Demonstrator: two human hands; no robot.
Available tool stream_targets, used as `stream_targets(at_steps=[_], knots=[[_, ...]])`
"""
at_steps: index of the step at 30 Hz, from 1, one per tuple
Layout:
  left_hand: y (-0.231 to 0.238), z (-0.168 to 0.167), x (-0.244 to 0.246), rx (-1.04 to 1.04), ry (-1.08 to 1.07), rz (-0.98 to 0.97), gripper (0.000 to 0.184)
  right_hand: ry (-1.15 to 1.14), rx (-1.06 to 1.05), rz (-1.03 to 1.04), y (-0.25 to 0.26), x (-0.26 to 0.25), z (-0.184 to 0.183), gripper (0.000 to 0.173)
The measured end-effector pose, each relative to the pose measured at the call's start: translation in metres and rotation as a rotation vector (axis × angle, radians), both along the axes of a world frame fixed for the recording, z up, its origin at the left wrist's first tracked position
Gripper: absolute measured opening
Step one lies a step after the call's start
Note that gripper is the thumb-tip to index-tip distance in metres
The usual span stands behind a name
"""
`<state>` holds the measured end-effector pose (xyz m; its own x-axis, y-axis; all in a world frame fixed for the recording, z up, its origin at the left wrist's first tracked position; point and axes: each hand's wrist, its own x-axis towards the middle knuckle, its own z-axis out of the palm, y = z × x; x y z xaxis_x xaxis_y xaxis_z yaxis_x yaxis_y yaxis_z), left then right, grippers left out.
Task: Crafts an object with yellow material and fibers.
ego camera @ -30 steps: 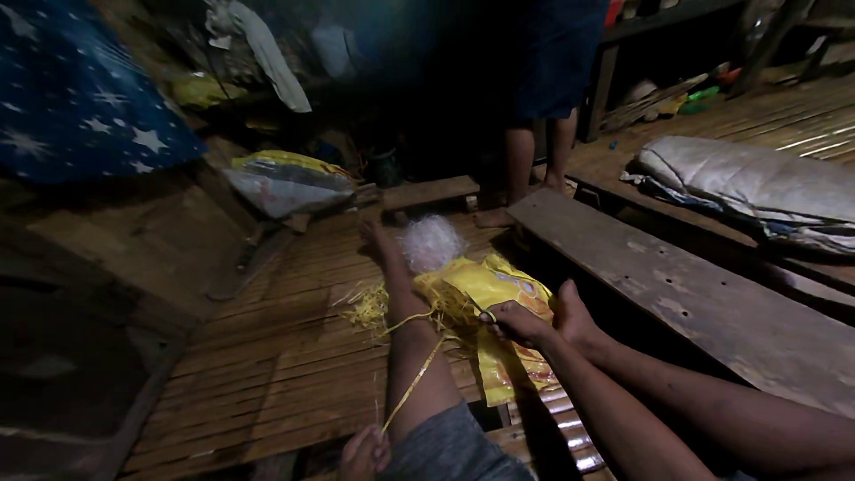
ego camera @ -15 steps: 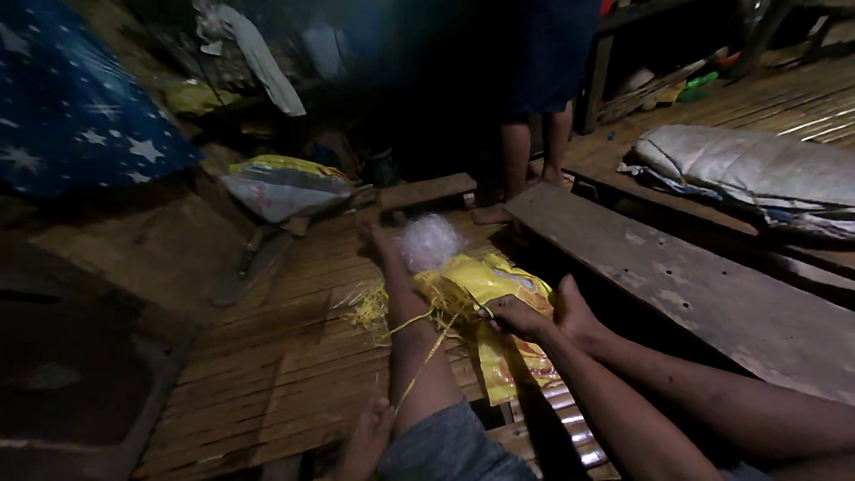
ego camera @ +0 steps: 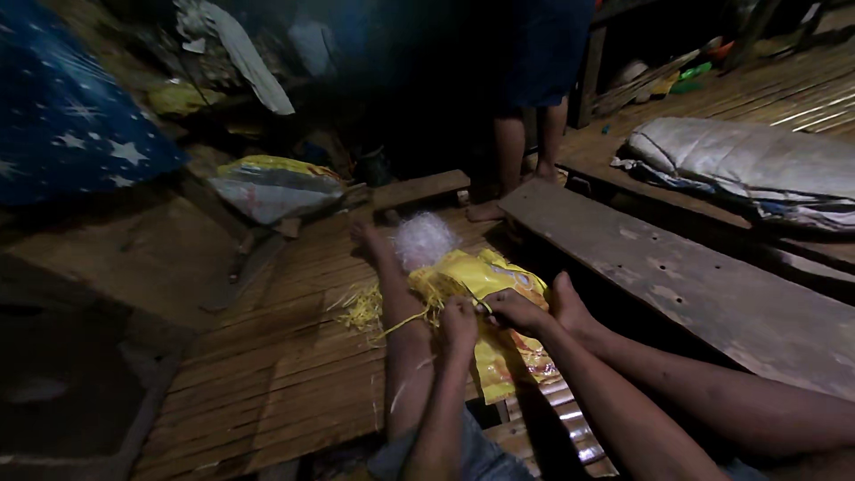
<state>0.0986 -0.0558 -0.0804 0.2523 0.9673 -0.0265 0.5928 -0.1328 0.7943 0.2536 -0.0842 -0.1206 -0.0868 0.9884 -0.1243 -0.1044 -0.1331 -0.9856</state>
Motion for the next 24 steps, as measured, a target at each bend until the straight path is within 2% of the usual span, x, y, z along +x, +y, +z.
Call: stream_targets(at_steps=[4, 7, 14, 24], knots=[[-0.004, 0.005, -0.009, 0.073, 0.079, 0.045, 0.026, 0.02, -0.012, 0.017, -0.006, -0.002, -0.002, 0.023], [-0.002, -0.007, -0.025, 0.062, 0.063, 0.038, 0.025, 0.011, -0.042, 0.047, -0.01, -0.006, -0.005, 0.022], [-0.007, -0.043, -0.044, -0.026, -0.134, 0.099, 0.023, 0.026, -0.073, 0.088, -0.007, -0.018, -0.015, 0.029], [-0.008, -0.046, -0.048, -0.065, -0.189, 0.102, 0.021, 0.104, -0.094, 0.129, -0.01, -0.014, -0.02, 0.025]])
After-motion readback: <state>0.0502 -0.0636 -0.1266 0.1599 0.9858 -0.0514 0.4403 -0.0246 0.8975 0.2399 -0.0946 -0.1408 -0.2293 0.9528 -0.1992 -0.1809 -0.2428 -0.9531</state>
